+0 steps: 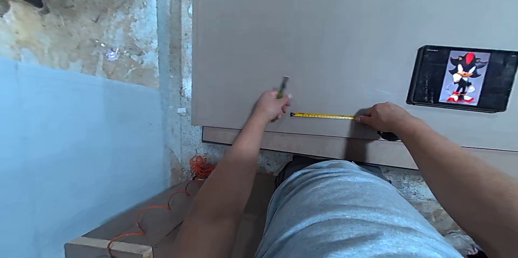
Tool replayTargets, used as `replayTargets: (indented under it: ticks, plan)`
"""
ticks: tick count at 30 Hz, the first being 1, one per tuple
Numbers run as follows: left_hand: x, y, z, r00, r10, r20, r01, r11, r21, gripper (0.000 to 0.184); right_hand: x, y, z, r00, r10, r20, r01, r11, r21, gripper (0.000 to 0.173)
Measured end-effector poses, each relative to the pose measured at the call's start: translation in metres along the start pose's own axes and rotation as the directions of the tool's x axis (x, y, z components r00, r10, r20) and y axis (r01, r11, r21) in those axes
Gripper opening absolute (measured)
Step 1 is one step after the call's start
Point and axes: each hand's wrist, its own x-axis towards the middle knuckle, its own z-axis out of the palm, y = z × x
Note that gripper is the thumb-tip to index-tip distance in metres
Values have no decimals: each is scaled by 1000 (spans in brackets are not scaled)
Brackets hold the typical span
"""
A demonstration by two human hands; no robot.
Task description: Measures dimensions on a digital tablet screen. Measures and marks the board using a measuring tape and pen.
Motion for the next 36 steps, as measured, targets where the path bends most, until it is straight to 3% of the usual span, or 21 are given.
replayTargets:
  ticks: [2, 5, 8, 11, 14, 20, 26, 36]
  plan:
    - [-13, -1, 10, 989, 130, -75, -141, 976, -168, 59, 0, 1, 0, 1000, -3, -14, 3, 1000, 8, 57]
    - [-42, 15, 39, 986, 156, -55, -161, 981, -105, 77, -4, 0, 1, 1000, -2, -15, 2, 1000, 24, 56]
    - [-44, 24, 67, 984, 171, -51, -178, 953, -246, 60, -6, -2, -2, 1000, 1, -18, -1, 1000, 25, 55]
    - [-30, 18, 83, 961, 270, -53, -269, 883, -384, 19, -9, -4, -4, 1000, 25, -18, -24, 999, 46, 55]
    - [-23, 15, 86, 959, 266, -94, -281, 921, -268, 14, -9, -4, -2, 999, 28, -22, -27, 998, 53, 54]
    - [-21, 4, 83, 971, 231, 66, -221, 967, -130, 16, -8, -4, -2, 999, 27, -27, -25, 998, 53, 53]
    - [-21, 4, 95, 971, 233, -58, -220, 960, 174, 10, -7, -4, -1, 999, 24, -34, -23, 999, 43, 53]
    - [-18, 6, 95, 986, 162, -48, -153, 976, 155, 12, -10, -5, -1, 999, 34, -40, -32, 998, 52, 52]
